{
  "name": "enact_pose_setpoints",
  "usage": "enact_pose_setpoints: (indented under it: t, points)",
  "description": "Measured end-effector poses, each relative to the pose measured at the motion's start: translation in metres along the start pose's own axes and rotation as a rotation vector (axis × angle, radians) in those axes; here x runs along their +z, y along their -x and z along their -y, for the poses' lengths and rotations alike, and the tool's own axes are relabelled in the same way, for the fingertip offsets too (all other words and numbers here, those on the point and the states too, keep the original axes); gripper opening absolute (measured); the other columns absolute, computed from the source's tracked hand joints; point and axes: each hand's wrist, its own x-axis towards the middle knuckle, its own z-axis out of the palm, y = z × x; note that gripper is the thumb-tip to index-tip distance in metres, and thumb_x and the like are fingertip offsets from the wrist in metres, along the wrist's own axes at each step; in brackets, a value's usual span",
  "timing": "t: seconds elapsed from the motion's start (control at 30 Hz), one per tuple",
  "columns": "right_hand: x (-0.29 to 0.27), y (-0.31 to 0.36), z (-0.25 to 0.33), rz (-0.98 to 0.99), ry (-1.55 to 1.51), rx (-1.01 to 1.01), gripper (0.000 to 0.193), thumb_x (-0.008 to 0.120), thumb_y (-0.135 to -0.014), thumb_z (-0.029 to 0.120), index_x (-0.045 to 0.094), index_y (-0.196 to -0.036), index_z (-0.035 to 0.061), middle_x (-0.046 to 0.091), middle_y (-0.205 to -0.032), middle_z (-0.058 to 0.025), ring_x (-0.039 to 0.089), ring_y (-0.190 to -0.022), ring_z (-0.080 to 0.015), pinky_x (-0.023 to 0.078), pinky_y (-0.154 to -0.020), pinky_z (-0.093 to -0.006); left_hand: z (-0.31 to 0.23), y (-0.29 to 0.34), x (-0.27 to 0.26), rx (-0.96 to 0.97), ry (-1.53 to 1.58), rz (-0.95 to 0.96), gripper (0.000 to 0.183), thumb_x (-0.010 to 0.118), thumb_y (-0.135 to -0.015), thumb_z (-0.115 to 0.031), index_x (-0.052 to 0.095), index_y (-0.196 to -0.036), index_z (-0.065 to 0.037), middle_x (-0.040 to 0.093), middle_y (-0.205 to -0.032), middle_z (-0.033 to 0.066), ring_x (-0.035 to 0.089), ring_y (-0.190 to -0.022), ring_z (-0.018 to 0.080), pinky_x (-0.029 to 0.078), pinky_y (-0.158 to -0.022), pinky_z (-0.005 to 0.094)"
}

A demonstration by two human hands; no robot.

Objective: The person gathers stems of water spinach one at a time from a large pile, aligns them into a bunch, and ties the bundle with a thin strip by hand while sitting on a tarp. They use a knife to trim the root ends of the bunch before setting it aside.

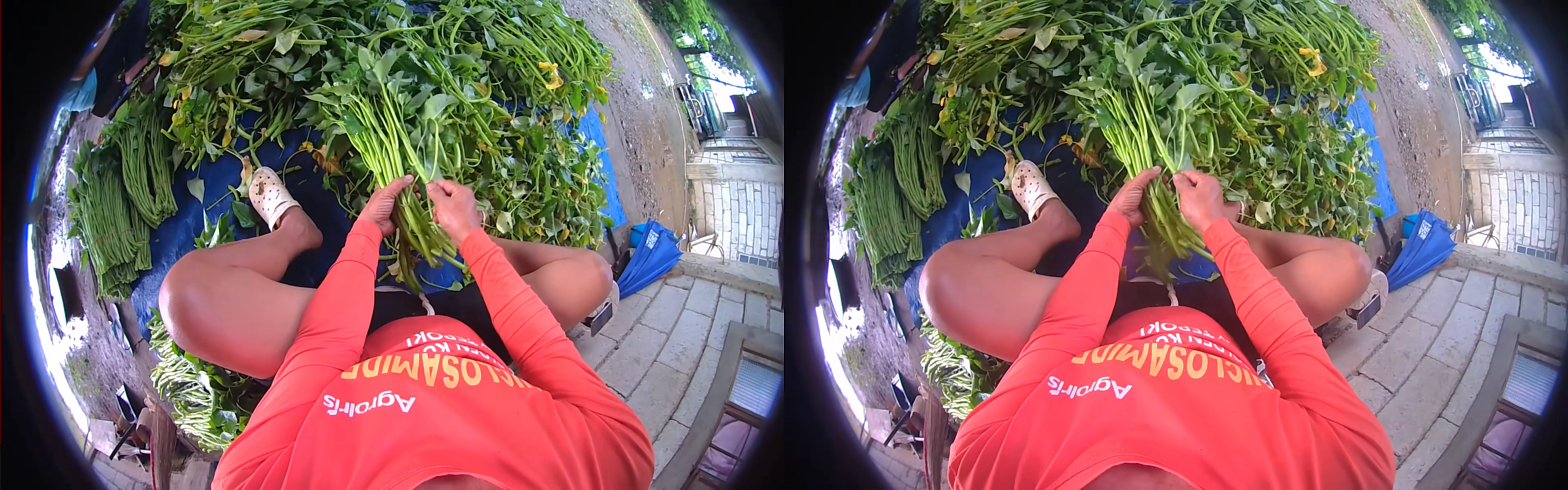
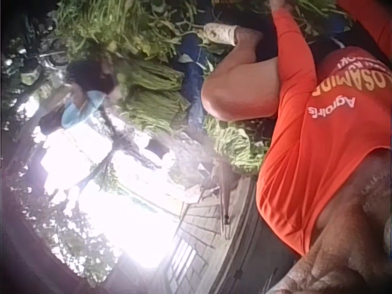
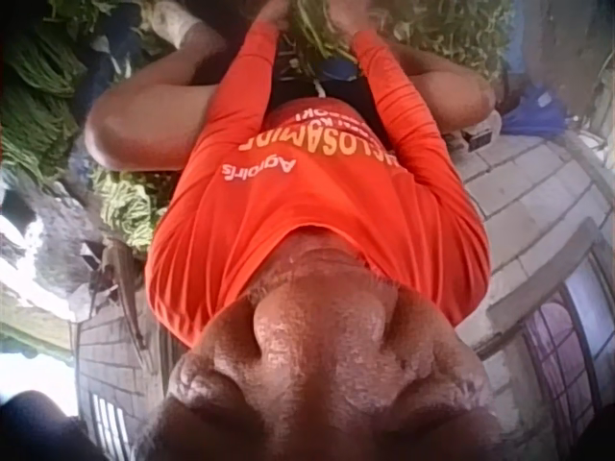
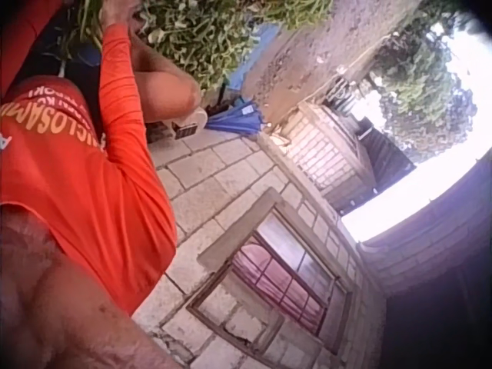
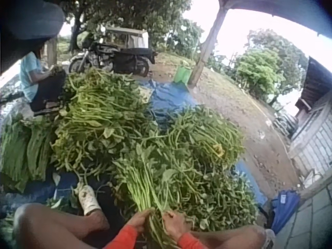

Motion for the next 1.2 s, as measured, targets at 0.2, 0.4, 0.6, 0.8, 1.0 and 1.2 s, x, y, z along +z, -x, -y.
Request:
enact_pose_setpoints:
  t: [0.2,0.4,0.6,0.8,1.0,1.2]
  points:
    - [0.010,0.001,-0.034,-0.035,-0.068,0.208,0.031,0.067,-0.104,0.030,0.077,-0.105,-0.0004,0.065,-0.075,0.0010,0.056,-0.066,-0.0073,0.046,-0.058,-0.0275,-0.002,0.005,-0.003,-0.136,0.060,0.044,0.030,0.080,-0.097,-0.029,0.069,-0.112,-0.006,0.075,-0.101,0.0076,0.072,-0.082,0.0221,0.063,-0.082,0.0444]
    - [0.031,-0.001,-0.051,0.035,0.107,0.111,0.035,0.061,-0.106,0.028,0.076,-0.103,-0.0032,0.065,-0.075,-0.0003,0.053,-0.071,-0.0096,0.046,-0.068,-0.0340,0.027,-0.001,0.004,0.532,-0.261,-0.408,0.082,0.097,-0.077,-0.035,0.050,-0.133,0.003,0.066,-0.120,0.0105,0.067,-0.099,0.0187,0.056,-0.085,0.0390]
    - [0.050,0.004,-0.052,0.096,0.167,0.000,0.036,0.060,-0.105,0.029,0.071,-0.092,-0.0031,0.069,-0.077,-0.0047,0.057,-0.072,-0.0122,0.049,-0.071,-0.0372,0.002,0.016,-0.003,0.135,-0.334,-0.259,0.042,0.090,-0.082,-0.026,0.075,-0.110,0.002,0.073,-0.099,0.0092,0.070,-0.083,0.0197,0.059,-0.073,0.0389]
    - [0.039,0.005,0.002,-0.016,0.078,-0.290,0.038,0.062,-0.102,0.034,0.071,-0.095,-0.0026,0.070,-0.083,-0.0239,0.067,-0.075,-0.0300,0.050,-0.074,-0.0445,-0.041,0.045,0.011,0.497,-0.357,-0.328,0.035,0.086,-0.079,-0.008,0.072,-0.109,0.001,0.073,-0.095,0.0073,0.067,-0.077,0.0175,0.057,-0.072,0.0362]
    - [-0.045,-0.074,0.023,-0.449,0.141,-0.354,0.028,0.062,-0.096,0.024,0.076,-0.107,0.0016,0.075,-0.104,-0.0223,0.072,-0.095,-0.0396,0.055,-0.086,-0.0417,-0.136,0.109,0.037,0.724,-0.383,-0.556,0.032,0.086,-0.082,-0.011,0.070,-0.107,0.000,0.071,-0.088,0.0049,0.067,-0.072,0.0165,0.056,-0.066,0.0319]
    - [-0.099,-0.198,0.021,-0.622,0.429,-0.357,0.025,0.064,-0.093,0.023,0.078,-0.105,0.0073,0.074,-0.113,-0.0220,0.069,-0.106,-0.0419,0.054,-0.094,-0.0491,-0.129,0.113,0.049,0.725,-0.440,-0.468,0.020,0.083,-0.089,-0.019,0.075,-0.089,0.000,0.070,-0.076,0.0068,0.065,-0.061,0.0150,0.054,-0.058,0.0297]
